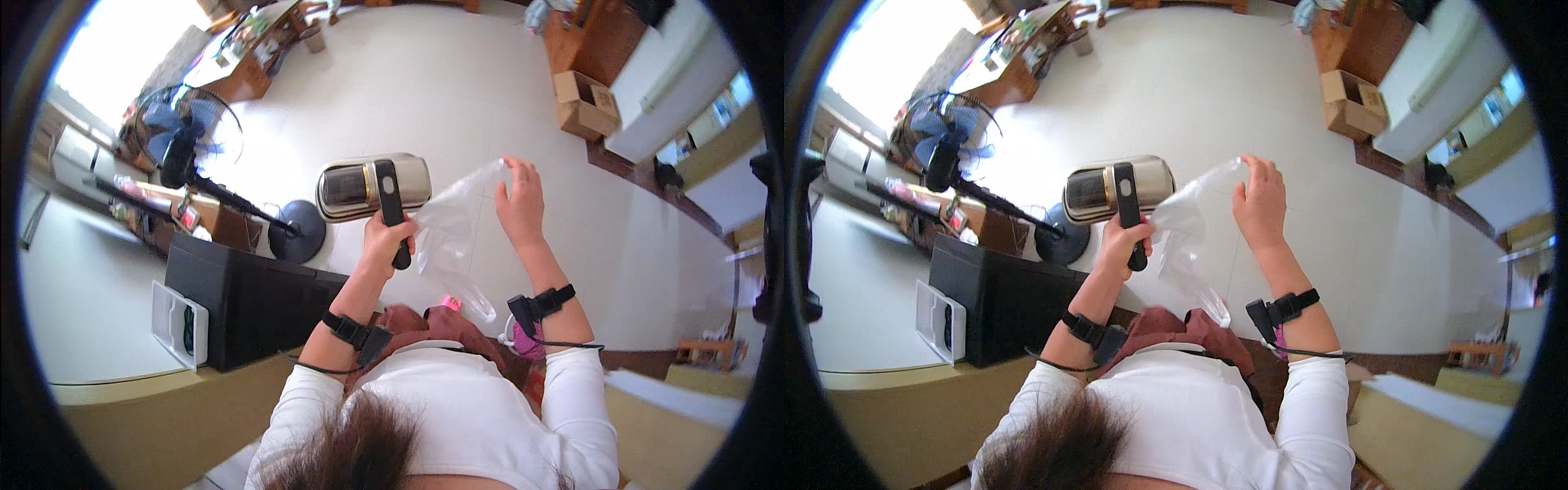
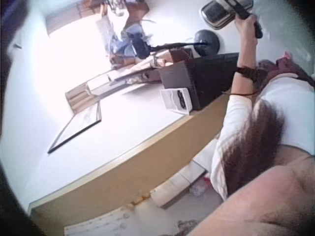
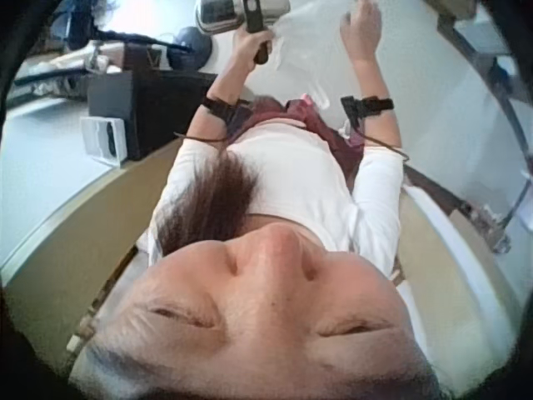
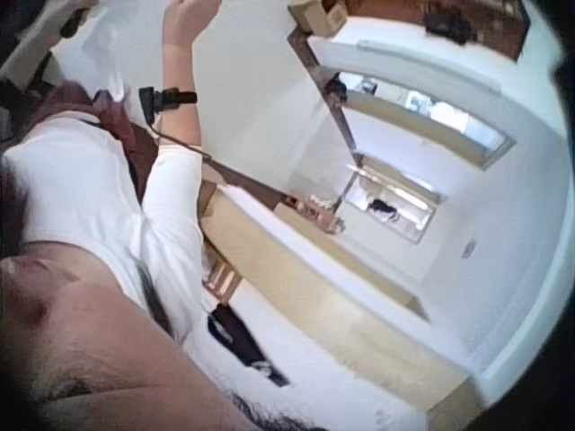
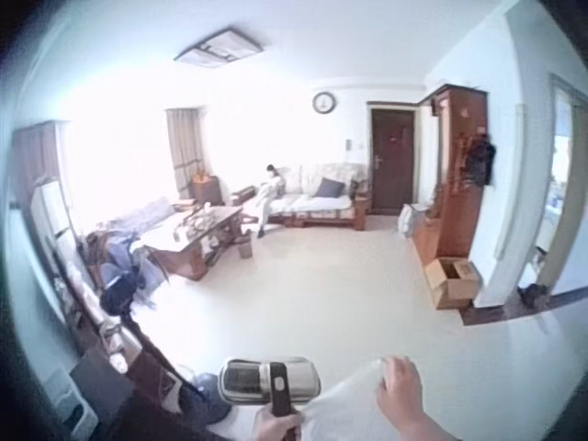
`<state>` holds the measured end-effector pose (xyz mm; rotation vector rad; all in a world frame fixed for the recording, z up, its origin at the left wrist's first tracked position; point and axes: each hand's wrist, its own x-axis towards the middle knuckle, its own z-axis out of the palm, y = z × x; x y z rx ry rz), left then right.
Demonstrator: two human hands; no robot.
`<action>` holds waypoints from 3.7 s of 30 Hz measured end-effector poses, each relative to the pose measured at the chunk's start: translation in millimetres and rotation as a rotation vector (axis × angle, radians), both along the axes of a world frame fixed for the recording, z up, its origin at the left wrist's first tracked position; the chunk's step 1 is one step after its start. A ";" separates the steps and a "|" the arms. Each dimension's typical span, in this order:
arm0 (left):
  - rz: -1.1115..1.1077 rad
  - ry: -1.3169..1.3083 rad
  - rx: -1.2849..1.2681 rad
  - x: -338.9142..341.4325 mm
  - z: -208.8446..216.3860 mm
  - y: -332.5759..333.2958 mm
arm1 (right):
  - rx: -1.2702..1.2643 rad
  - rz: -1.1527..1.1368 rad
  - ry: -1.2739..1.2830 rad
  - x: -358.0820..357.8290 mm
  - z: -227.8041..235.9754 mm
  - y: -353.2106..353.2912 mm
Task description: The person sits on the floor and disassembles a handheld vacuum cleaner. They remove the dustbin and filter, place the filter into a plastic bag, and then reassemble the vacuum by inserting the filter back into the dustbin and attaching it to the main body.
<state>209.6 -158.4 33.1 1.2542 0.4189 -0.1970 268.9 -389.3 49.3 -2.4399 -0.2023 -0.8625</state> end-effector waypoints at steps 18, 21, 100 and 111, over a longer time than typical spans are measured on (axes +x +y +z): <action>0.199 0.080 -0.001 319.9 -2.0 112.4 | -0.585 0.452 0.198 360.9 -63.1 139.9; 0.271 0.080 0.025 369.2 4.4 141.9 | -0.491 0.477 0.039 402.9 -20.2 168.4; 1.077 0.495 -0.393 636.2 -623.9 1057.6 | -0.682 1.320 1.526 957.3 -596.9 1415.6; 0.974 0.409 -0.227 598.1 -703.5 1062.2 | -0.655 1.596 1.634 917.6 -653.7 1438.8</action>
